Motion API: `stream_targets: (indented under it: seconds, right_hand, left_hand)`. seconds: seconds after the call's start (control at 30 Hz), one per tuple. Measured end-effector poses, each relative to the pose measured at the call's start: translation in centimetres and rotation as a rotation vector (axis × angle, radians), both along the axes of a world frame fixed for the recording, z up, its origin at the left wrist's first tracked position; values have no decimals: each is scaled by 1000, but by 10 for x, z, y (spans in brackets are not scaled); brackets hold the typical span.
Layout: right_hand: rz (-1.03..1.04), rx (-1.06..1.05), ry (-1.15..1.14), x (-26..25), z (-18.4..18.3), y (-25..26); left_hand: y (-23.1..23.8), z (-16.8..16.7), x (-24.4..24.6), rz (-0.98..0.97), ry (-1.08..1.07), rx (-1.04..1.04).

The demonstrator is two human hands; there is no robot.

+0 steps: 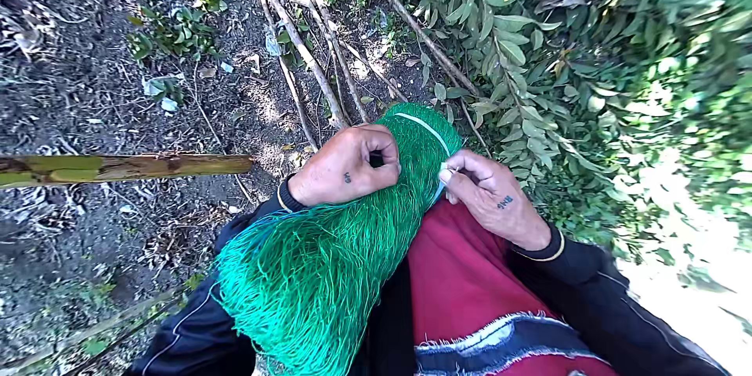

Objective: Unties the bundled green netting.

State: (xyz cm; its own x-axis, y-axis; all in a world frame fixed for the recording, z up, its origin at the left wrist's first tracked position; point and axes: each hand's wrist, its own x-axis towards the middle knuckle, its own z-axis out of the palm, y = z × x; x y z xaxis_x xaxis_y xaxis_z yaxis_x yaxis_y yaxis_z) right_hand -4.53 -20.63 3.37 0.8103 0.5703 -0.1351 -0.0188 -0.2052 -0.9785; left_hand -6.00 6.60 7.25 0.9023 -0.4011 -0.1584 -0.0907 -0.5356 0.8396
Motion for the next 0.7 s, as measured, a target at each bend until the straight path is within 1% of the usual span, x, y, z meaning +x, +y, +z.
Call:
stream_targets:
  seconds: [0.07, 0.13, 0.17, 0.27, 0.3, 0.33, 0.37, 0.4, 0.47, 0.5, 0.53, 0.57, 0.6, 0.63, 0.67, 0.7]
  right_hand:
    - [26, 83, 109, 1, -5, -17]
    - [29, 65, 202, 4, -14, -34]
    - [26, -7, 234, 6, -20, -42]
    - [102, -389, 274, 12, -41, -56]
    - [130, -449, 301, 12, -47, -55]
    - [135, -454, 337, 11, -51, -52]
    - [116, -406, 375, 9, -54, -48]
    - [63, -304, 408, 5, -56, -44]
    - [-111, 40, 481, 2, -58, -38]
    - [-191, 214, 507, 2, -57, -35]
    - [-254, 349, 514, 2, -53, -31]
    - [-292, 445, 493, 3, -47, -28]
    - [-304, 504, 454, 6, -39, -25]
    - [-298, 537, 403, 11, -31, -23]
    - [-286, 546, 351, 16, -21, -23]
    - [-275, 539, 301, 19, -12, -24]
  left_hand:
    - [4, -4, -2, 30, 36, -33]
    - [6, -7, -2, 40, 43, -47]
    - [6, -7, -2, 37, 39, -51]
    - [4, -7, -1, 28, 45, -57]
    - [4, -7, 1, 25, 50, -60]
    - [3, -7, 2, 28, 59, -65]
    - [3, -7, 3, 48, 71, -78]
    - [3, -8, 3, 96, 91, -98]
    - [10, -11, 1, 269, 180, -95]
    - [18, -15, -1, 345, 249, -40]
    - [26, -24, -5, 377, 342, 7]
    - [35, -36, -12, 364, 437, 0]
    - [42, -47, -22, 344, 553, -56]
    - [48, -57, -32, 341, 665, -161]
    - [46, -64, -45, 456, 754, -300]
    - [27, -63, -57, 718, 788, -380]
